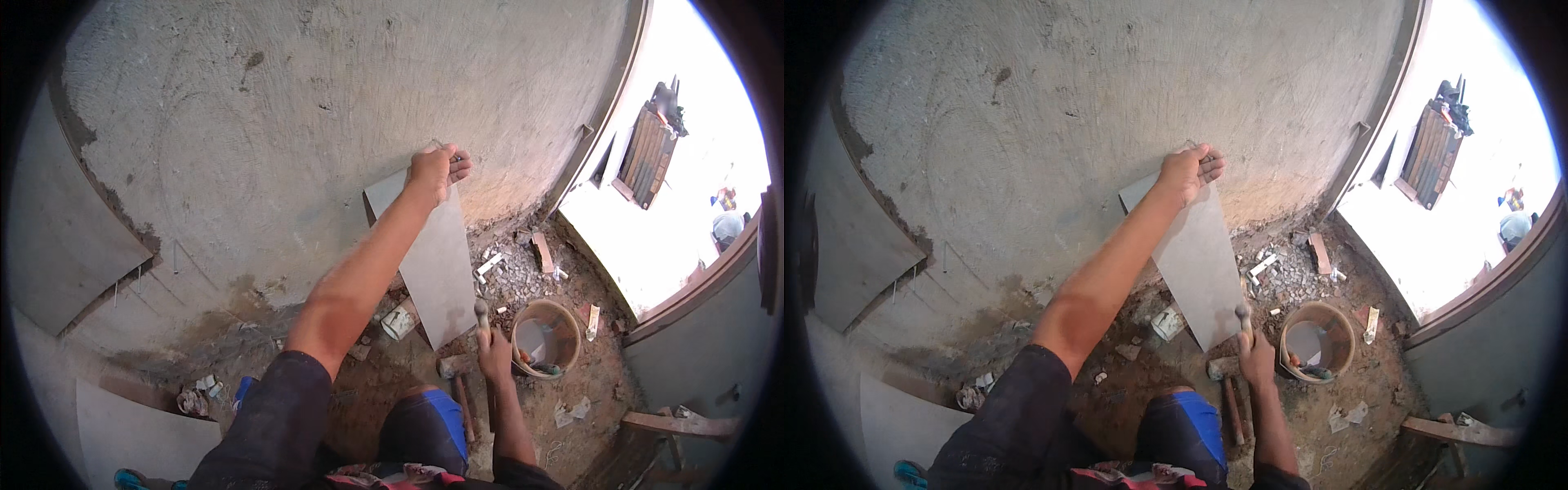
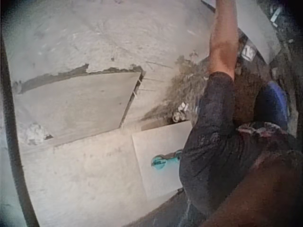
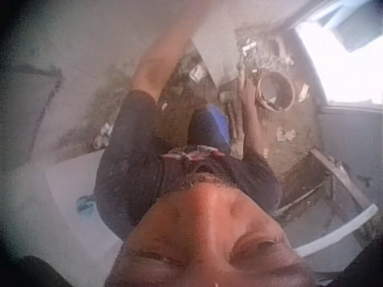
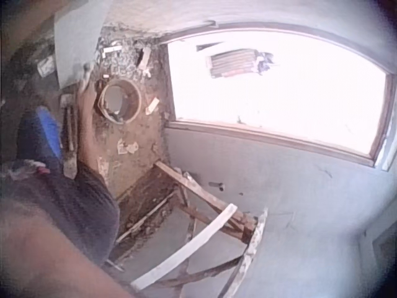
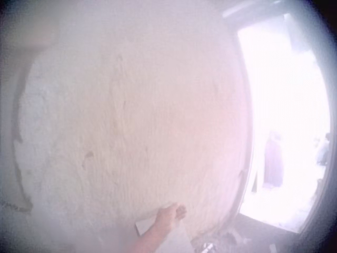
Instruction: The person fits a large tile against a wall, removes it to hammer a nail into the wall surface for support, and then uses a dual-cup suction lifter to reposition and press the tile back onto the wall.
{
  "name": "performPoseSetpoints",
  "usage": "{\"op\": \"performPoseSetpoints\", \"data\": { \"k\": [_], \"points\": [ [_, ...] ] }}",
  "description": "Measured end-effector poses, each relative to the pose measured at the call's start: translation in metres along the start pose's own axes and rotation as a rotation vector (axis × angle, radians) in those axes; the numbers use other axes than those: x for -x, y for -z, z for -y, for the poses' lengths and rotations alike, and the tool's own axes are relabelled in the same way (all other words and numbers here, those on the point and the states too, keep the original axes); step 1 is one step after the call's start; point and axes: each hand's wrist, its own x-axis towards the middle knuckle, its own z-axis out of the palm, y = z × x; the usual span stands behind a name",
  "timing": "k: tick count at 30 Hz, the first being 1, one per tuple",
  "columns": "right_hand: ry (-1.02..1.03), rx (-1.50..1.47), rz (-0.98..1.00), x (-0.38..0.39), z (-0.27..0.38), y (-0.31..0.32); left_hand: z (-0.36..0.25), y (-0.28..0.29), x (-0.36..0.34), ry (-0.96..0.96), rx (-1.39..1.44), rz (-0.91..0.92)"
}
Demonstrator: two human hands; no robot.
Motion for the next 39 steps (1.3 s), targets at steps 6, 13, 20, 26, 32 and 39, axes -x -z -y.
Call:
{"op": "performPoseSetpoints", "data": {
  "k": [6, 13, 20, 26, 32, 39],
  "points": [
    [-0.297, 0.323, 0.085, 0.079, -0.113, -0.023, 0.002, -0.009, 0.003, -0.046, -0.038, -0.029],
    [-0.494, 0.547, 0.107, 0.111, -0.172, -0.02, 0.011, -0.012, 0.005, -0.131, 0.007, -0.121],
    [-0.511, 0.618, 0.134, 0.129, -0.223, -0.038, 0.002, -0.02, 0.011, -0.154, -0.149, -0.14],
    [-0.358, 0.619, 0.232, 0.091, -0.207, -0.039, 0.004, -0.023, 0.021, -0.075, -0.025, -0.081],
    [0.21, -0.128, -0.091, -0.102, 0.064, 0.013, -0.012, 0.017, 0.04, -0.193, -0.374, -0.055],
    [0.324, -0.415, -0.009, -0.23, 0.231, 0.039, 0.04, 0.097, 0.11, -0.311, -0.442, -0.311]
  ]
}}
